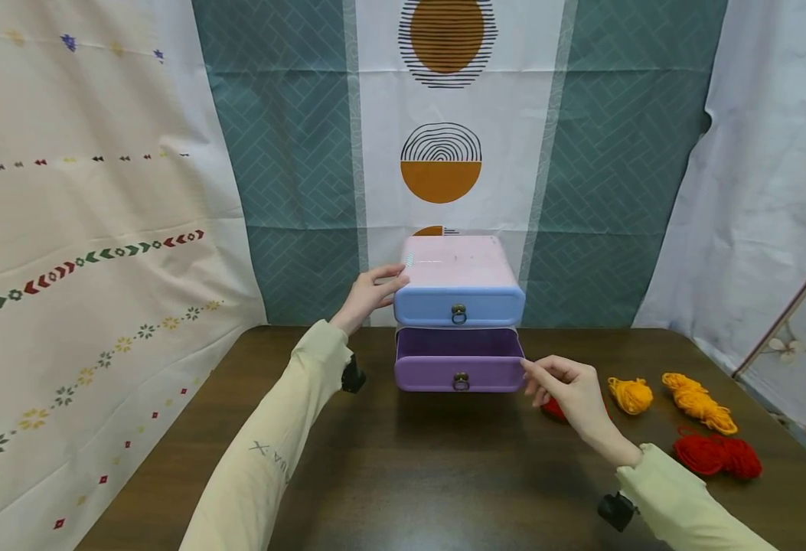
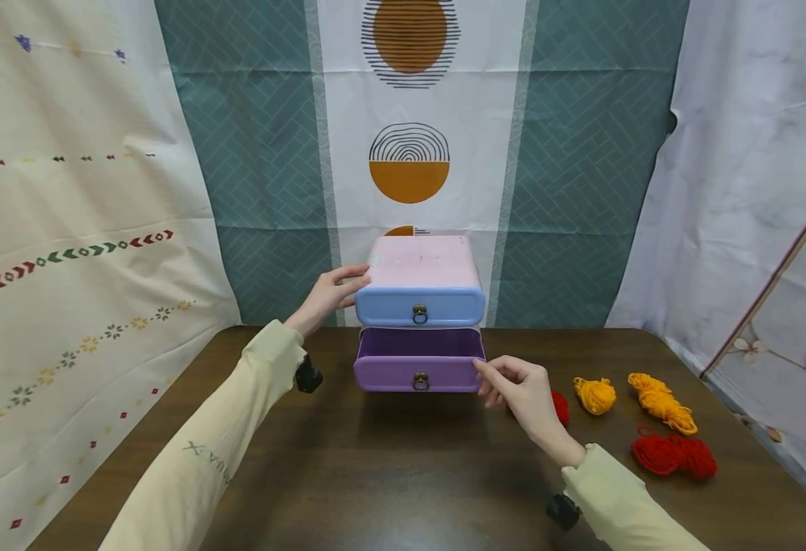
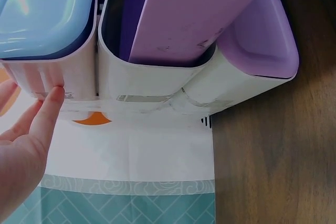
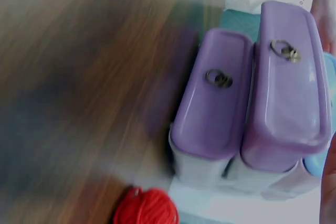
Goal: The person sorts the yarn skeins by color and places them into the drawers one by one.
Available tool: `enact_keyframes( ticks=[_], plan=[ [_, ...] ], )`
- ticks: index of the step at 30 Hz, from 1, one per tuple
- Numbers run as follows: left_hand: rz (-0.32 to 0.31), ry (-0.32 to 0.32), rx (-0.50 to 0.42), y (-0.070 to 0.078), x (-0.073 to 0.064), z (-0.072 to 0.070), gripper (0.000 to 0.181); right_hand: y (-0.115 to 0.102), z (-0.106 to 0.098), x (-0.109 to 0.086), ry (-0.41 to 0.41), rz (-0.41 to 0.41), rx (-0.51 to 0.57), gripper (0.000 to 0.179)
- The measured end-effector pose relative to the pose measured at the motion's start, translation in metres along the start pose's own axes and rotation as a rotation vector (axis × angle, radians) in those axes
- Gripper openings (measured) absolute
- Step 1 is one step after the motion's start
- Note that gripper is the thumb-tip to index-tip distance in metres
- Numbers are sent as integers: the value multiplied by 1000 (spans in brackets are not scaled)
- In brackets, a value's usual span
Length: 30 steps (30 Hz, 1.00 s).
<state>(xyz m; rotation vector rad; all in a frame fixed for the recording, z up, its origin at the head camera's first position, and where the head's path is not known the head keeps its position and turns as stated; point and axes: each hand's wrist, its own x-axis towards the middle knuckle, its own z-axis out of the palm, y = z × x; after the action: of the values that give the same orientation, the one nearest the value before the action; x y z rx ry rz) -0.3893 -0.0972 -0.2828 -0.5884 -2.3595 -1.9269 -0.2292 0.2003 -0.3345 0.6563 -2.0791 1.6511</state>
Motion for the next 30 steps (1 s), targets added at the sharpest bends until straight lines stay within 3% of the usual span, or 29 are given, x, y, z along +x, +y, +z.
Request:
enact_keyframes(
  ticks=[14, 15, 21, 22, 30],
  plan=[
    [-9, 4, 13, 3, 3, 3, 49, 62, -53, 9, -71, 13, -9, 12],
    [-10, 3, 14, 3, 3, 3, 50, 80, -61, 9, -89, -6, 40, 13],
    [-8, 6, 8, 2, 4, 2, 50, 91, -78, 12, -114, 20, 31, 17],
    [-6, 7, 6, 2, 4, 2, 50, 76, -76, 12, -103, 53, -20, 17],
    [-11, 6, -2, 0, 5, 3, 49, 89, -95, 8, -168, 164, -129, 23]
  ],
)
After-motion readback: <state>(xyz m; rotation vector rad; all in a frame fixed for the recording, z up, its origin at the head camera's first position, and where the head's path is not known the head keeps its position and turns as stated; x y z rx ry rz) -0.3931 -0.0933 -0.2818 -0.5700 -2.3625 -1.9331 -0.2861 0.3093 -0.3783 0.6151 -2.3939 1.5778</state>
